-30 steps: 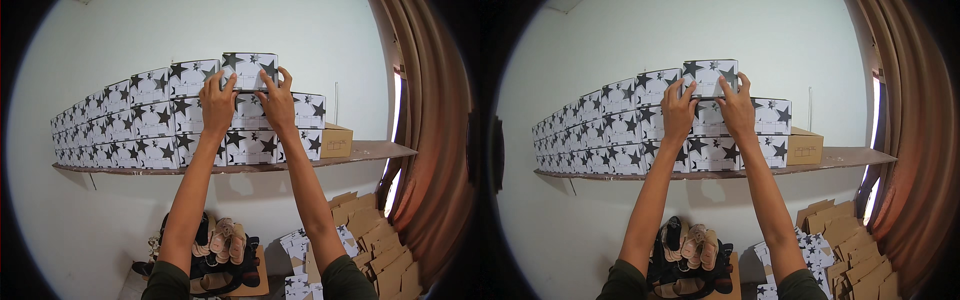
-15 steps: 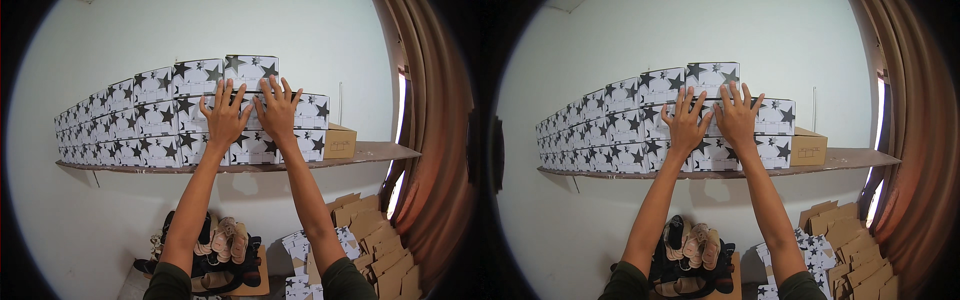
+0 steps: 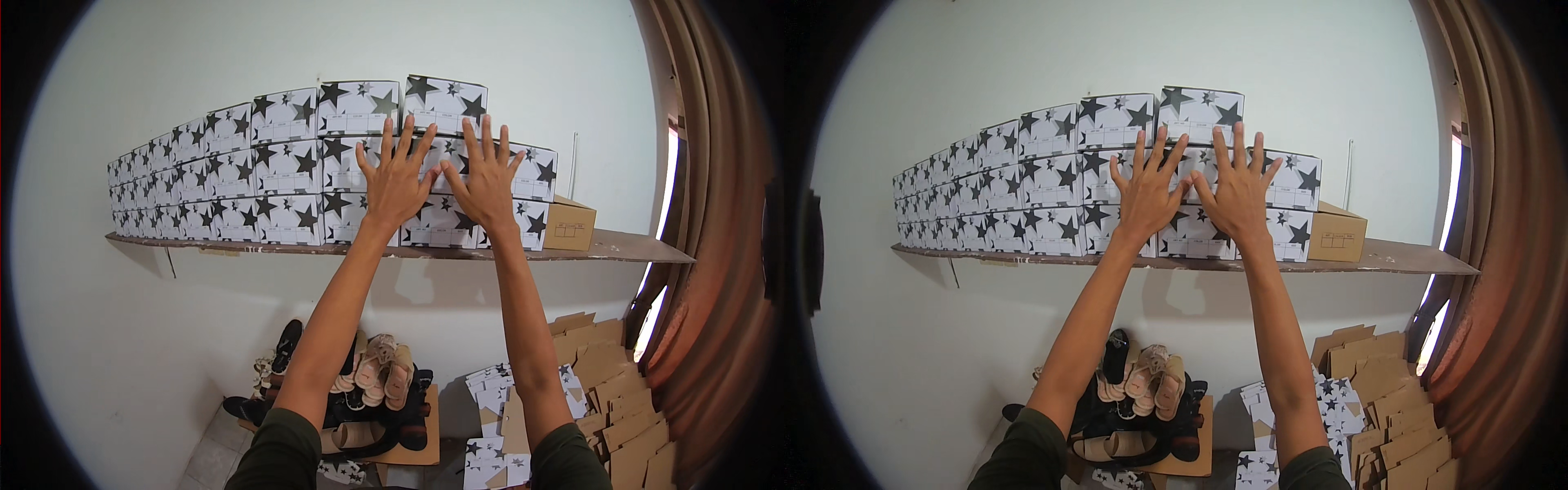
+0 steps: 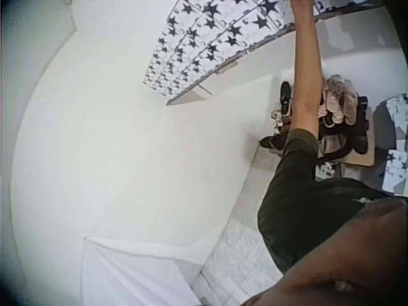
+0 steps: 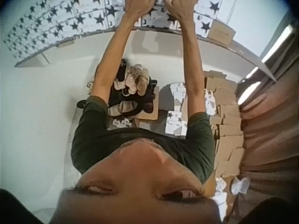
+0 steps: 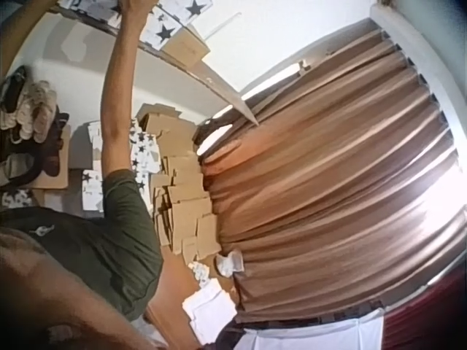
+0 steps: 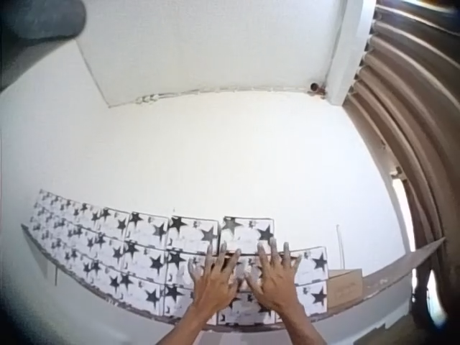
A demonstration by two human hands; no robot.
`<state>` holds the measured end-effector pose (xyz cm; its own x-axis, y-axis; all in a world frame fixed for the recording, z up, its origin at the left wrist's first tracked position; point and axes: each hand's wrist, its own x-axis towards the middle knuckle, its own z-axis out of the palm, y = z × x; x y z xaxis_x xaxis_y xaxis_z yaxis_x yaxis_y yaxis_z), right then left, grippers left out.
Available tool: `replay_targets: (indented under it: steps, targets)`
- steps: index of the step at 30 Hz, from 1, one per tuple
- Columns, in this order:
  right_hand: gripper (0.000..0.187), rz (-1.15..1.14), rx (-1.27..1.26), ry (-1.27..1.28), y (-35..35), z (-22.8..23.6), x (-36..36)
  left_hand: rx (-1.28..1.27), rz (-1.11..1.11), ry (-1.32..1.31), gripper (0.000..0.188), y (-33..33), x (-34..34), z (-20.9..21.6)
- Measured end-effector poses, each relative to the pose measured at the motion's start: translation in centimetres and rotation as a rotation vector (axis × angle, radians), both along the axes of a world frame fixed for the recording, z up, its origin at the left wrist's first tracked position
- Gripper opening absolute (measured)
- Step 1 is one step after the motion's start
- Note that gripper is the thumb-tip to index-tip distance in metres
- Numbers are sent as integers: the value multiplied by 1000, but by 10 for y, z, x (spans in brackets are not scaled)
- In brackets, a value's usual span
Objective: Folding cardboard sheets into shoe boxes and organizing them on a shelf.
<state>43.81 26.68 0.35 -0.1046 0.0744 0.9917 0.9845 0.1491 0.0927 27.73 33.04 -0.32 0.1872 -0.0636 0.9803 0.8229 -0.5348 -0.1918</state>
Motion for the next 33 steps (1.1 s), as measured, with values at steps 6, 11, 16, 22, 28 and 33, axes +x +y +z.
replay_targets:
  steps: [6, 11, 16, 22, 28, 33]
  targets:
    - [79, 258, -114, 100, -58, -45, -9, -217, -479, -83, 66, -62, -25, -50]
    - [76, 538, -220, 227, -106, -121, -1, -424, -1055, -80, 67, -106, -51, -122]
    - [76, 575, -426, 521, -144, -209, 7, -895, -1477, -244, 69, -144, -31, -204]
    - [76, 437, -473, 818, -208, -320, 29, -1269, -1499, -148, 63, -167, 17, -314]
    - [76, 243, -433, 1116, -331, -409, 43, -1667, -1566, -127, 66, -221, 71, -412]
    - [73, 25, -356, 1293, -458, -454, 35, -1899, -1600, 68, 66, -314, 107, -461]
